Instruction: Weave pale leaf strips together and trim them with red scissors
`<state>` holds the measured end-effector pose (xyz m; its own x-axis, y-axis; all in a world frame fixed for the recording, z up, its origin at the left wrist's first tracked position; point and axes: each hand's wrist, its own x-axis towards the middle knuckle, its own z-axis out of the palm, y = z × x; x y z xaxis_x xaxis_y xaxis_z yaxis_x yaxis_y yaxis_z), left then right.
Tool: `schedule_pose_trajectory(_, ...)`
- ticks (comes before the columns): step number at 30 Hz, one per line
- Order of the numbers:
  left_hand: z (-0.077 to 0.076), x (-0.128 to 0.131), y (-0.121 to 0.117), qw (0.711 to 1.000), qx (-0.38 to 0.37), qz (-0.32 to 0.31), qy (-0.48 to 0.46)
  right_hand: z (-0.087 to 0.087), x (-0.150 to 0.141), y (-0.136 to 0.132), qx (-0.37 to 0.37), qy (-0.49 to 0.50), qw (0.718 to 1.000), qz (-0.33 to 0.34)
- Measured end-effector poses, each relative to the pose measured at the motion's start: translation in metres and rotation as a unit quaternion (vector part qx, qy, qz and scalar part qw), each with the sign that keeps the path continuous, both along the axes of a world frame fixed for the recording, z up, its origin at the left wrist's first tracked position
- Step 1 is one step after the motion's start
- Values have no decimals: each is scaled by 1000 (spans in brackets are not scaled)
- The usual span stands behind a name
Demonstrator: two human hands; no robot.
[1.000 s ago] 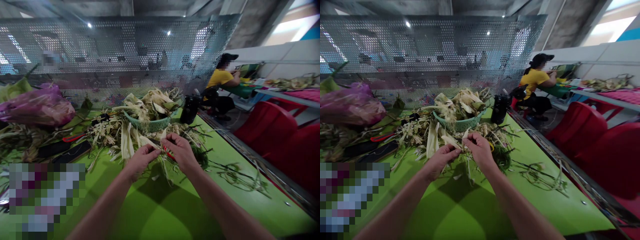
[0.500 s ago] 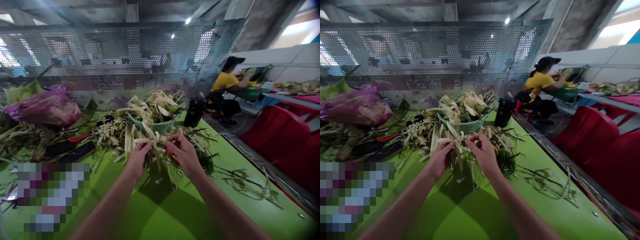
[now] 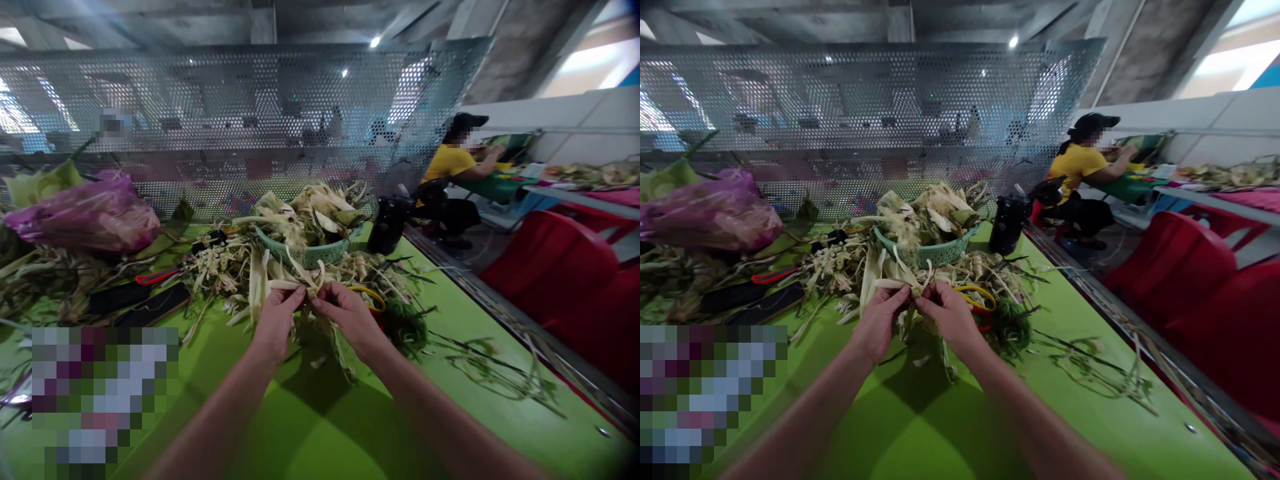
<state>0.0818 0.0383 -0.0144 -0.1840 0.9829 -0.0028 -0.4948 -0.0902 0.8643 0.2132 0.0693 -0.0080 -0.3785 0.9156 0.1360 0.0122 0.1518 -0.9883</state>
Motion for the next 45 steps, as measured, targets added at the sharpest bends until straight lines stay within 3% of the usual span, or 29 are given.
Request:
schedule_pose_trajectory(8, 2, -2, 0, 1000, -18, -10, -19, 8, -2, -6, -78, 59, 995, 29)
schedule_pose_trajectory(14, 12, -27, 4, 997, -50, -65, 6, 13, 6, -3, -50, 27, 998, 8)
schedule_pose_trajectory(17, 23, -52, 7, 999, -15, 8, 47, 13, 11, 0, -39, 17, 999, 19)
schedule_pose_trajectory(19, 30, -61, 6, 990, 0, 54, 131, 13, 13, 2, -29, 17, 999, 29)
schedule_pose_trajectory(20, 32, -62, 5, 980, 1, 35, 194, 13, 13, 2, -21, 15, 999, 33)
schedule_pose_trajectory(22, 34, -55, 1, 955, -2, -61, 291, 14, 13, 1, -3, 8, 999, 35)
schedule_pose_trajectory(24, 34, -43, -3, 938, 27, -108, 328, 14, 11, 0, 18, -6, 999, 37)
schedule_pose_trajectory(28, 27, -24, -4, 954, 70, -109, 270, 14, 10, 0, 61, -51, 997, 5)
schedule_pose_trajectory(31, 22, -20, -3, 965, 55, -112, 232, 14, 11, 2, 41, -30, 998, -29)
schedule_pose_trajectory(35, 20, -17, -3, 977, 31, -124, 169, 13, 12, 3, -9, 34, 999, -9)
schedule_pose_trajectory(45, 10, -8, -5, 993, -27, -116, 22, 13, 7, -5, -11, 73, 996, -50)
